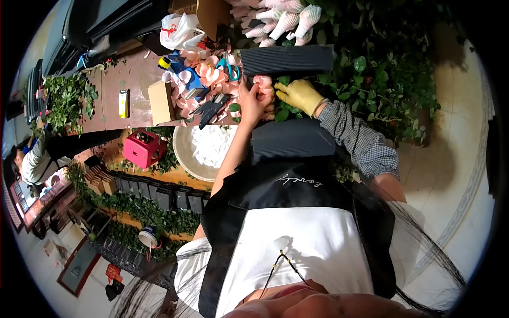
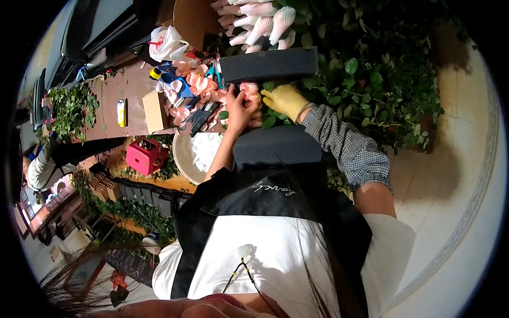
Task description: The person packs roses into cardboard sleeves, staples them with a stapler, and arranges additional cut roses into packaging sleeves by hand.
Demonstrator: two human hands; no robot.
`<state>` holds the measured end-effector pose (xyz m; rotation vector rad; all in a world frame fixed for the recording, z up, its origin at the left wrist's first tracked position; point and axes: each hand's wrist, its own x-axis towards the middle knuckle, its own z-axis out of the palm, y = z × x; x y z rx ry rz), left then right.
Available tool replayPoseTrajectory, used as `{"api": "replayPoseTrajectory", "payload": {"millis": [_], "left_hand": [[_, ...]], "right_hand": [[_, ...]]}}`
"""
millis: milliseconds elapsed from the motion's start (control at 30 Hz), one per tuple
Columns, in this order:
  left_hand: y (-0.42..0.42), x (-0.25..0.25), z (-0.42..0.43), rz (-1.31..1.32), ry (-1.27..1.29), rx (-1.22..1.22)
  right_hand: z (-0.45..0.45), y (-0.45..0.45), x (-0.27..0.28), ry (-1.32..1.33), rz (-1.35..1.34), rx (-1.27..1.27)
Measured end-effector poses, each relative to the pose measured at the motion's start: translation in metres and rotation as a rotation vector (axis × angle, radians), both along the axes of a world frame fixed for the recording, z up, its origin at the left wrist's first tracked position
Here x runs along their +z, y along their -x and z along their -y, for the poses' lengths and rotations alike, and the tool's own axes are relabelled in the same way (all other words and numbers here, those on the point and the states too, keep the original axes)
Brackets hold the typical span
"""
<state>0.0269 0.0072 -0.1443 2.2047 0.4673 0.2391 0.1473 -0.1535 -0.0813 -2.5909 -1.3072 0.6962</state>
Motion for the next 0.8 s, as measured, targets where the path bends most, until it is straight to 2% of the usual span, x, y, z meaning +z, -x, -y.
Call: {"api": "replayPoseTrajectory", "payload": {"millis": [33, 100, 133, 233, 267, 300, 433, 600, 667, 733, 800], "left_hand": [[-0.001, -0.001, 0.000, 0.020, 0.006, -0.003], [-0.001, -0.001, -0.001, 0.042, 0.027, -0.012], [-0.001, -0.001, -0.001, 0.020, 0.004, -0.008], [-0.001, -0.003, 0.000, 0.004, 0.005, 0.003], [-0.001, -0.003, -0.001, 0.005, 0.001, -0.003], [0.000, -0.003, 0.000, -0.014, 0.001, -0.006], [-0.002, 0.002, -0.001, -0.034, -0.016, -0.012], [-0.006, -0.001, -0.003, -0.084, -0.057, 0.008], [-0.008, -0.002, -0.004, -0.054, -0.078, -0.025], [-0.008, -0.008, -0.008, -0.077, -0.082, -0.045], [0.000, -0.013, -0.025, -0.024, 0.122, -0.109]], "right_hand": [[-0.003, 0.000, 0.015, -0.002, -0.002, 0.008], [-0.005, 0.006, 0.040, -0.233, -0.117, -0.276], [-0.007, 0.009, 0.039, -0.554, -0.074, -0.303], [-0.010, 0.004, 0.055, -0.478, -0.193, -0.291], [-0.008, 0.005, 0.045, -0.464, -0.095, -0.221], [-0.008, 0.004, 0.026, -0.337, -0.046, -0.174], [-0.015, 0.007, 0.011, -0.025, 0.127, 0.022], [-0.001, 0.007, -0.007, -0.254, 0.099, -0.066], [-0.003, 0.006, -0.006, -0.419, -0.025, -0.222], [-0.004, 0.005, -0.005, -0.391, -0.014, -0.176], [-0.007, 0.004, 0.002, -0.244, 0.022, -0.110]]}}
